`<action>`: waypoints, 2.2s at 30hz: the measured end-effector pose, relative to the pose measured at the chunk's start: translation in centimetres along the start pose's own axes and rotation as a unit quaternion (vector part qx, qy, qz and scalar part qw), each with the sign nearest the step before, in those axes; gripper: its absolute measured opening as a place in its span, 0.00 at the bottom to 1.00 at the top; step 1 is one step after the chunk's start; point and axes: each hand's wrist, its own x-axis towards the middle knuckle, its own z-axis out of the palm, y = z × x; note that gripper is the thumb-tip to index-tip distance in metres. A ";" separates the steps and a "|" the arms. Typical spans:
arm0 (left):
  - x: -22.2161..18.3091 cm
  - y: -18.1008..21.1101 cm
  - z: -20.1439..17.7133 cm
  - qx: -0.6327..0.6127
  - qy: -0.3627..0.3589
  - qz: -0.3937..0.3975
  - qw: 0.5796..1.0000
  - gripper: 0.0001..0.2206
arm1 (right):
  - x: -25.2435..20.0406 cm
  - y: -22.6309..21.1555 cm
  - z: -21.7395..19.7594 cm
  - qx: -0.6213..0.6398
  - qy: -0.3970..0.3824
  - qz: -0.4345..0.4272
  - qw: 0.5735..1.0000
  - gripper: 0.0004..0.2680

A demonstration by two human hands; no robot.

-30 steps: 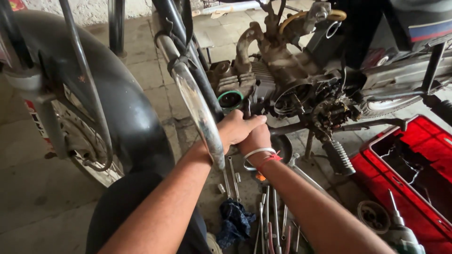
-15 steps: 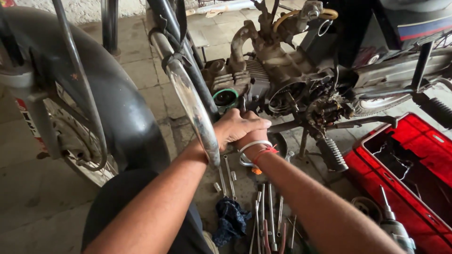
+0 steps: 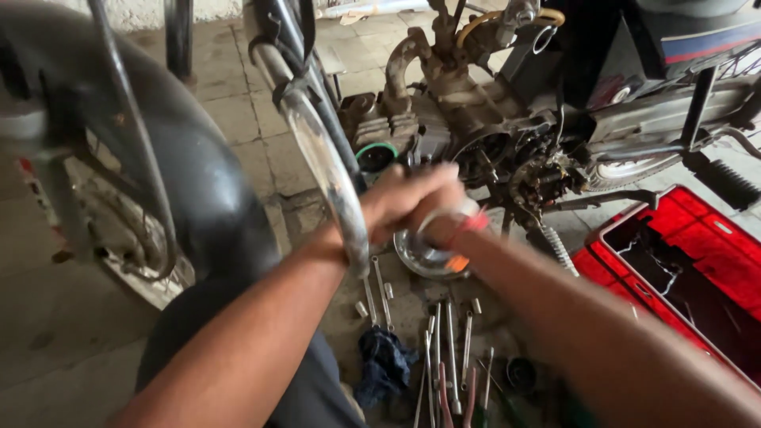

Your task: The person kneels beside a motorcycle with its engine partially disassembled and works on the engine components. They pick up a screwdriver from the ground, use it on parts inside the engine casing, handle small parts and fasteners, and pick up and use wrenches and pliers from the tools laid out on the floor.

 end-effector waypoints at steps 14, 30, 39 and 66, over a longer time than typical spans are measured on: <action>-2.6 0.9 0.8 -0.103 -0.028 -0.059 0.993 0.32 | -5.3 4.7 -2.9 -0.010 0.005 -0.059 0.998 0.07; 8.9 -7.2 0.6 0.016 -0.115 0.047 0.992 0.38 | -3.8 6.7 4.6 0.255 0.160 0.105 0.948 0.06; 10.0 -8.2 0.3 0.000 -0.115 0.089 0.989 0.38 | -3.4 6.1 3.6 0.253 0.160 0.117 0.947 0.08; 5.9 -3.1 1.3 -0.078 -0.139 -0.086 0.984 0.39 | 0.1 8.8 4.8 0.163 0.062 -0.019 0.984 0.07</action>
